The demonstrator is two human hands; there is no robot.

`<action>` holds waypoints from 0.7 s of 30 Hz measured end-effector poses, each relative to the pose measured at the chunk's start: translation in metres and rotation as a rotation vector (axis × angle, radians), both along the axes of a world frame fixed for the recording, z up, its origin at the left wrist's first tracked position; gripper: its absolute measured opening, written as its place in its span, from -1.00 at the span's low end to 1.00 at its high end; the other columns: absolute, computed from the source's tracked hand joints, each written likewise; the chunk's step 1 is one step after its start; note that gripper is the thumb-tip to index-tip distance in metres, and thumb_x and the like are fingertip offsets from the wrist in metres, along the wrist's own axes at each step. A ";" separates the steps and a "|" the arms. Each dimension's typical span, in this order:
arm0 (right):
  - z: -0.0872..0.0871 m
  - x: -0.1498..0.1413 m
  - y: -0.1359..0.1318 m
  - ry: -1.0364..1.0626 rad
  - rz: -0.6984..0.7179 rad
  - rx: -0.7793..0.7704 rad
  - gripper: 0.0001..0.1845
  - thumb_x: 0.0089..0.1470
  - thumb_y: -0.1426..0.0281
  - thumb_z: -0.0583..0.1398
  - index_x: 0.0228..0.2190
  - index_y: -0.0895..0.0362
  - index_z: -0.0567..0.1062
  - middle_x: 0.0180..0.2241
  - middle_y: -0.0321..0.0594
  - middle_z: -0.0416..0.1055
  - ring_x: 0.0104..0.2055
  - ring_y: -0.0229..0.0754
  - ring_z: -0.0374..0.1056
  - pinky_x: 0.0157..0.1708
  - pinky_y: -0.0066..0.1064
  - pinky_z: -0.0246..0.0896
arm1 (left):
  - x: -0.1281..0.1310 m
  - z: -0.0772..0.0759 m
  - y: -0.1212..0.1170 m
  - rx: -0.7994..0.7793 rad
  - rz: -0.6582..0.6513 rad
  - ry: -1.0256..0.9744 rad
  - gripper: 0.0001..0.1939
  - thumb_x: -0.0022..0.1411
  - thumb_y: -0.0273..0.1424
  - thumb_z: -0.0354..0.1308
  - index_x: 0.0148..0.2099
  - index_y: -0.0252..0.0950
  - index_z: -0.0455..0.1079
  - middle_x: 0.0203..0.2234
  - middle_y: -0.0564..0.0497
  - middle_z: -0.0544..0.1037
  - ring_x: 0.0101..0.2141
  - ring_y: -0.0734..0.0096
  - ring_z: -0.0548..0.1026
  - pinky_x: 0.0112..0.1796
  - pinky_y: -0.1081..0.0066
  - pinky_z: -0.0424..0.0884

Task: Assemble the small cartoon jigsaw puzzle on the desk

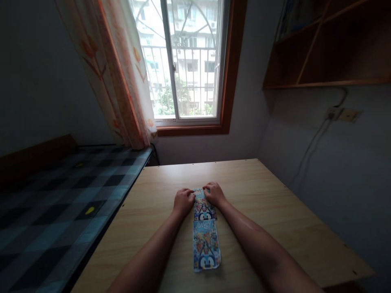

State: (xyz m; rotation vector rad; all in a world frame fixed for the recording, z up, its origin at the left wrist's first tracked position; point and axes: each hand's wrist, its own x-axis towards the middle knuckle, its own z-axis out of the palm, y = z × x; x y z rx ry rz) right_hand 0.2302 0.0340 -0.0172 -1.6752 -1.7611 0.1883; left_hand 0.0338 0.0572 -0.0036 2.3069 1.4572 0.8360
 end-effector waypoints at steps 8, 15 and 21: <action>-0.003 0.007 -0.005 -0.016 0.002 -0.005 -0.76 0.13 0.43 0.21 -0.20 0.12 0.66 -0.12 -0.12 0.56 0.01 -0.07 0.36 0.12 -0.33 0.13 | -0.001 -0.006 0.003 0.044 -0.017 0.078 -0.78 0.16 -0.33 0.27 -0.15 -0.25 0.64 -0.14 -0.10 0.62 -0.06 0.14 0.47 0.04 0.23 0.32; -0.002 0.006 -0.011 -0.058 0.016 -0.016 -0.76 0.14 0.34 0.24 -0.15 0.07 0.63 -0.09 -0.12 0.53 0.04 -0.06 0.33 0.12 -0.31 0.12 | 0.000 -0.008 0.003 0.066 -0.017 0.072 -0.80 0.16 -0.32 0.27 -0.18 -0.24 0.63 -0.16 -0.10 0.61 -0.08 0.14 0.47 0.04 0.22 0.32; -0.001 0.005 -0.014 -0.132 0.019 -0.006 -0.74 0.14 0.28 0.26 -0.13 0.06 0.61 -0.09 -0.14 0.50 0.02 -0.06 0.31 0.08 -0.29 0.12 | 0.002 -0.010 0.003 0.073 -0.006 0.061 -0.80 0.16 -0.33 0.27 -0.19 -0.28 0.61 -0.17 -0.12 0.60 -0.08 0.12 0.46 0.04 0.21 0.32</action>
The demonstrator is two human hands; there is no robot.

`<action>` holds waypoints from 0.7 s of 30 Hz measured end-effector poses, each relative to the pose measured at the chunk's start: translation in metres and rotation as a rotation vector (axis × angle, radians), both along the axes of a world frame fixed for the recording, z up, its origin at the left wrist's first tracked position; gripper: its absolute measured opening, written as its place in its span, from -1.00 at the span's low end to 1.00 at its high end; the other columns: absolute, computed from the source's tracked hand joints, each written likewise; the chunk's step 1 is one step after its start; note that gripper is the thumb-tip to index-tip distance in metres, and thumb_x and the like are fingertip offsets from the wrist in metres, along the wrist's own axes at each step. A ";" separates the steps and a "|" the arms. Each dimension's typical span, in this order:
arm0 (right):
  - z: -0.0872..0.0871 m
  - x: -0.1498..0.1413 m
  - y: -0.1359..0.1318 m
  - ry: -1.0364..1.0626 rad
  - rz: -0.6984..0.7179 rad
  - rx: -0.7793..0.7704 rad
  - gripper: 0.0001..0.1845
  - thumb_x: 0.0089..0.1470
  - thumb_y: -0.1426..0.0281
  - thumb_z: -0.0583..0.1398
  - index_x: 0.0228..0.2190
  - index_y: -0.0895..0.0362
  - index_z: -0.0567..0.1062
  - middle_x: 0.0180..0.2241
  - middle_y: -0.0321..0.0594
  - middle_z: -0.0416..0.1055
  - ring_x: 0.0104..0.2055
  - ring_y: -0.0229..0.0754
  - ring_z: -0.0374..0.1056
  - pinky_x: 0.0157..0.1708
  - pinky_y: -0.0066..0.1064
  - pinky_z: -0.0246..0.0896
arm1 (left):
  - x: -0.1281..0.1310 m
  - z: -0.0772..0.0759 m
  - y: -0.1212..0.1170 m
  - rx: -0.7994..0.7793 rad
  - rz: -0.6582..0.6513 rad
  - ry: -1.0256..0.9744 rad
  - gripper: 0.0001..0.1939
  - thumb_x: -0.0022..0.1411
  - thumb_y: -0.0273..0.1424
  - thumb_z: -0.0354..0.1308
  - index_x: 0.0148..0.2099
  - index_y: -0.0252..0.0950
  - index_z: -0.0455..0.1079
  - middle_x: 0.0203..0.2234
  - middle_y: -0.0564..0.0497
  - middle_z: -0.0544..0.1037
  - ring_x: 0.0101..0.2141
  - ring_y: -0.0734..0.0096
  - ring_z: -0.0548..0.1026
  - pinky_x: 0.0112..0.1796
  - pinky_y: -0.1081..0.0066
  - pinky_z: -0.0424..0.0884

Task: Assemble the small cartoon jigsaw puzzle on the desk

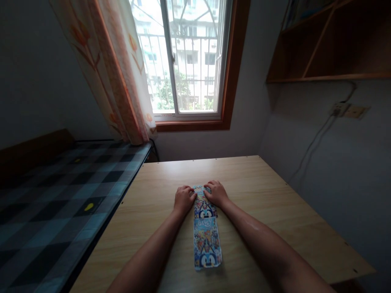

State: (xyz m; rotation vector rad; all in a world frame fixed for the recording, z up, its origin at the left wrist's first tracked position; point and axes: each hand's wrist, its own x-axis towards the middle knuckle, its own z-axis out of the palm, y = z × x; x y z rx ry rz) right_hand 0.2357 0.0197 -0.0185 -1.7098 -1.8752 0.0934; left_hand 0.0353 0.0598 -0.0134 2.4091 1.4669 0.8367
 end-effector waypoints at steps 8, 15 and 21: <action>0.003 -0.002 -0.004 -0.052 0.003 0.002 -0.75 0.18 0.28 0.23 -0.12 0.05 0.60 -0.10 -0.13 0.50 0.01 -0.05 0.31 0.06 -0.30 0.12 | 0.000 0.002 -0.001 -0.012 -0.002 -0.003 -0.83 0.15 -0.34 0.28 -0.21 -0.27 0.60 -0.18 -0.10 0.59 -0.08 0.12 0.45 0.03 0.19 0.33; 0.002 -0.004 -0.005 -0.091 0.033 0.020 -0.75 0.21 0.28 0.22 -0.10 0.02 0.59 -0.10 -0.14 0.51 0.00 -0.05 0.31 0.04 -0.28 0.12 | -0.001 0.003 -0.002 -0.023 0.001 -0.017 -0.85 0.13 -0.37 0.29 -0.21 -0.26 0.56 -0.17 -0.09 0.59 -0.08 0.13 0.45 0.02 0.20 0.33; 0.002 -0.004 -0.005 -0.106 0.030 0.018 -0.75 0.21 0.28 0.22 -0.09 0.02 0.58 -0.09 -0.14 0.51 0.00 -0.05 0.31 0.04 -0.27 0.13 | -0.001 0.004 -0.002 -0.040 0.001 -0.045 -0.88 0.13 -0.41 0.28 -0.23 -0.25 0.53 -0.24 -0.05 0.60 -0.13 0.17 0.47 -0.03 0.24 0.34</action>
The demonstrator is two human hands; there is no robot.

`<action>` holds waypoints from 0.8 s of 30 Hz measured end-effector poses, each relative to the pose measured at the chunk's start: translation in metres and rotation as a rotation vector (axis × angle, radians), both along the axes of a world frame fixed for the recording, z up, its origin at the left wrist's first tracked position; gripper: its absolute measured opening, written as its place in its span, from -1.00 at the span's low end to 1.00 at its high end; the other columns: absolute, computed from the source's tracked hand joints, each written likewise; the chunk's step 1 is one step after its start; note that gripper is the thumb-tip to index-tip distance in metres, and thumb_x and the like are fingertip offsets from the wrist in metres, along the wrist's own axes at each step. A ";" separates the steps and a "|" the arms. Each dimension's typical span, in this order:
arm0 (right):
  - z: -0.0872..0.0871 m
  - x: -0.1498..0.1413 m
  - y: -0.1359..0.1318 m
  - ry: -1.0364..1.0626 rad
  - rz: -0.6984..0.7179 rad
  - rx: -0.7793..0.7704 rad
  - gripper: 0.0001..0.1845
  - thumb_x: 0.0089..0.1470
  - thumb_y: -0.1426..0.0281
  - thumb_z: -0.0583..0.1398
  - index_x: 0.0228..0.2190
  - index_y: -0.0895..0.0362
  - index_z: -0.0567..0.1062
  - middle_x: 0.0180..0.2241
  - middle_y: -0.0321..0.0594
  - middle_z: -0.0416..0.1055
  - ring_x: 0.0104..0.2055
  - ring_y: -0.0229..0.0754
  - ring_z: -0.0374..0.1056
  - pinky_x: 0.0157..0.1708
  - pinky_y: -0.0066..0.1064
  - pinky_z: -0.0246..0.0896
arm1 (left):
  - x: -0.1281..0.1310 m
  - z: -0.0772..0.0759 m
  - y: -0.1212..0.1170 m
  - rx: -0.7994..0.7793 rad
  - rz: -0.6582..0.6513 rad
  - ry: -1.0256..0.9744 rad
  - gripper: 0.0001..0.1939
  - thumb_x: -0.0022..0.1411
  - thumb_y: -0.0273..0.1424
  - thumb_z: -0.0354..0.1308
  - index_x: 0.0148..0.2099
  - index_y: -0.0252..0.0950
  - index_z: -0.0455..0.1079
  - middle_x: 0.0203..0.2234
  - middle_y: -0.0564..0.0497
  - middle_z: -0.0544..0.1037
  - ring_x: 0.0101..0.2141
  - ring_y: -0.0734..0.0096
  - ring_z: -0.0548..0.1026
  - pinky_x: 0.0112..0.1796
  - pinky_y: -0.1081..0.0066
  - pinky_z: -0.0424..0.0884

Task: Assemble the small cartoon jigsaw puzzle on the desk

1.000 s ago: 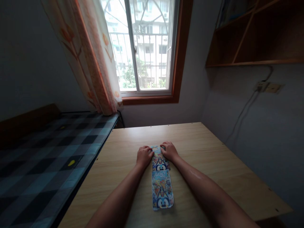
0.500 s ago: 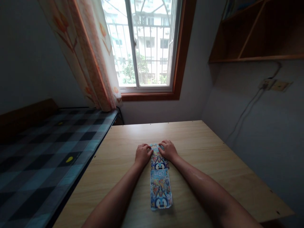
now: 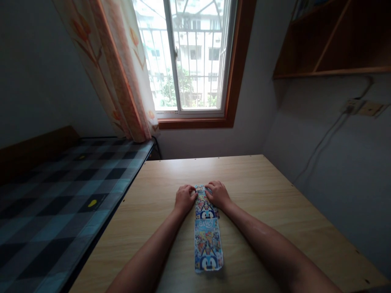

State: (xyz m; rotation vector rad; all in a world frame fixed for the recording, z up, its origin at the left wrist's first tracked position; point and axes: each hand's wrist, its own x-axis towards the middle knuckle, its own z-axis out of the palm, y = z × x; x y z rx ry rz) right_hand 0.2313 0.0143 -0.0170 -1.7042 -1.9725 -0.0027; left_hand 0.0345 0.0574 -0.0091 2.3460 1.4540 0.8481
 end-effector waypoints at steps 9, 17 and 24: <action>0.001 0.001 -0.001 0.040 0.049 0.000 -0.76 0.21 0.33 0.22 -0.10 0.04 0.58 -0.10 -0.16 0.52 0.00 -0.06 0.32 0.06 -0.29 0.12 | 0.000 0.004 -0.003 -0.051 0.028 -0.031 -0.91 0.16 -0.44 0.23 -0.26 -0.24 0.55 -0.36 -0.03 0.62 -0.21 0.20 0.51 -0.11 0.27 0.34; 0.003 0.000 -0.002 0.048 0.055 -0.017 -0.79 0.20 0.33 0.22 -0.12 0.03 0.58 -0.09 -0.17 0.51 0.02 -0.07 0.31 0.08 -0.28 0.11 | -0.001 0.009 -0.005 -0.093 0.012 -0.078 -0.89 0.19 -0.44 0.18 -0.32 -0.23 0.55 -0.40 0.03 0.63 -0.33 0.34 0.52 -0.20 0.37 0.36; 0.002 -0.001 -0.001 0.061 0.061 -0.008 -0.79 0.19 0.35 0.23 -0.14 0.03 0.60 -0.10 -0.17 0.52 0.01 -0.07 0.32 0.08 -0.28 0.12 | -0.002 0.006 0.002 -0.126 0.080 -0.127 -0.89 0.22 -0.42 0.17 -0.25 -0.25 0.54 -0.36 0.02 0.65 -0.35 0.37 0.55 -0.25 0.40 0.40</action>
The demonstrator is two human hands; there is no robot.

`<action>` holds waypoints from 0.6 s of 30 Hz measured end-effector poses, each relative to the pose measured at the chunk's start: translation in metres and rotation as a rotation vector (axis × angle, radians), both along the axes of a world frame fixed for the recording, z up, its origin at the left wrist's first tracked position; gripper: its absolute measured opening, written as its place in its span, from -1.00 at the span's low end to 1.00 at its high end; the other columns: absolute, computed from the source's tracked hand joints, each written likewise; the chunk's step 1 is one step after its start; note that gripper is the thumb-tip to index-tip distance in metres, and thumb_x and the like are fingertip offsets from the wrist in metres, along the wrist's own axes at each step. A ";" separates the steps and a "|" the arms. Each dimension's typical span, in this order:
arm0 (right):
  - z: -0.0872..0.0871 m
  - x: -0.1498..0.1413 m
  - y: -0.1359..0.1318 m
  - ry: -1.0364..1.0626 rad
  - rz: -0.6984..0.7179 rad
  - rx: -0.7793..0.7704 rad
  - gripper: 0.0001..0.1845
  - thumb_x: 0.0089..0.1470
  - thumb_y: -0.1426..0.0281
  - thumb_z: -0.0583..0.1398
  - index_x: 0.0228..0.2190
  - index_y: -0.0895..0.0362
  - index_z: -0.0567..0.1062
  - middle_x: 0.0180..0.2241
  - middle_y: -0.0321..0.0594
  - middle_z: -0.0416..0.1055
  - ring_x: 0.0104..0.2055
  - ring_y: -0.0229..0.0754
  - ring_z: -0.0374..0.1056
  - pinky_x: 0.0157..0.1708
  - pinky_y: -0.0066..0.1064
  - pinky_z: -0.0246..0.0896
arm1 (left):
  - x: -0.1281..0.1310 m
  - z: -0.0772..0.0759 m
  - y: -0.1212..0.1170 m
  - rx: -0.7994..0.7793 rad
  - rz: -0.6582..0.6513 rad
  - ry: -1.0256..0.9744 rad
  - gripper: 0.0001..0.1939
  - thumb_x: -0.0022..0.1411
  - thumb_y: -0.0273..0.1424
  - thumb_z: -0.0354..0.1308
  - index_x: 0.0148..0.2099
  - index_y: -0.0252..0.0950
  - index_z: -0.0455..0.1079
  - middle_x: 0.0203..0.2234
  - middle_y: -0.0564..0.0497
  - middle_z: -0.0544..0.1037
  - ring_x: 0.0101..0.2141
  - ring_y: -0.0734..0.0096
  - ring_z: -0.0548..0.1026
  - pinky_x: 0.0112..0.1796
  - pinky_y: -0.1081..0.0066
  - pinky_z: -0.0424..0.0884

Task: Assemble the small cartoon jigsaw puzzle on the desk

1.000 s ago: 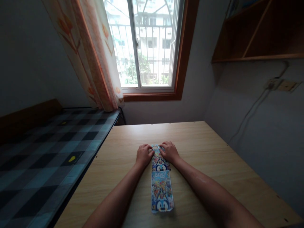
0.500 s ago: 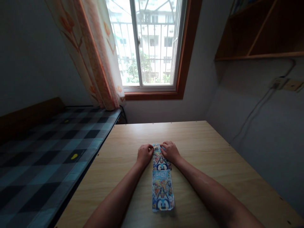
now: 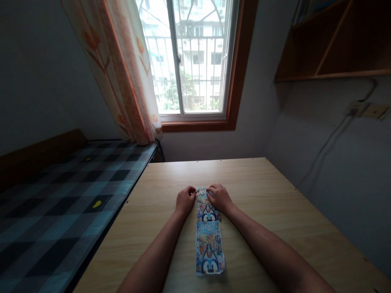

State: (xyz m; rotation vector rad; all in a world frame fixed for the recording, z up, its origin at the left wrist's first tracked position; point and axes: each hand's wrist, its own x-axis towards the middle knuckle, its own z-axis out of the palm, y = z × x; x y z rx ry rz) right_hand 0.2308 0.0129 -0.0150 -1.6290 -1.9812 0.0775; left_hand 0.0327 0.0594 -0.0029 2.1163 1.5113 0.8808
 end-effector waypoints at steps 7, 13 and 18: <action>0.001 0.000 0.000 0.004 -0.009 -0.002 -0.77 0.19 0.34 0.24 -0.12 0.04 0.59 -0.09 -0.16 0.52 0.01 -0.07 0.32 0.07 -0.28 0.12 | 0.004 -0.001 0.006 0.055 0.046 0.043 -0.87 0.20 -0.45 0.18 -0.25 -0.24 0.57 -0.30 -0.04 0.63 -0.23 0.24 0.53 -0.07 0.24 0.40; 0.000 0.001 0.002 -0.002 -0.017 0.005 -0.79 0.19 0.35 0.23 -0.13 0.03 0.60 -0.11 -0.17 0.52 0.01 -0.08 0.33 0.06 -0.29 0.13 | 0.005 -0.002 -0.003 0.195 -0.084 0.090 -0.71 0.15 -0.54 0.14 -0.24 -0.12 0.65 -0.03 -0.04 0.56 0.02 0.18 0.42 0.13 0.19 0.31; -0.001 0.001 0.002 -0.005 -0.017 0.008 -0.79 0.19 0.37 0.22 -0.14 0.03 0.60 -0.11 -0.17 0.52 0.01 -0.08 0.33 0.06 -0.29 0.12 | 0.008 -0.002 -0.007 0.192 -0.130 0.228 -0.68 0.09 -0.54 0.17 -0.26 -0.04 0.67 0.10 0.00 0.50 0.13 0.08 0.33 0.18 0.06 0.24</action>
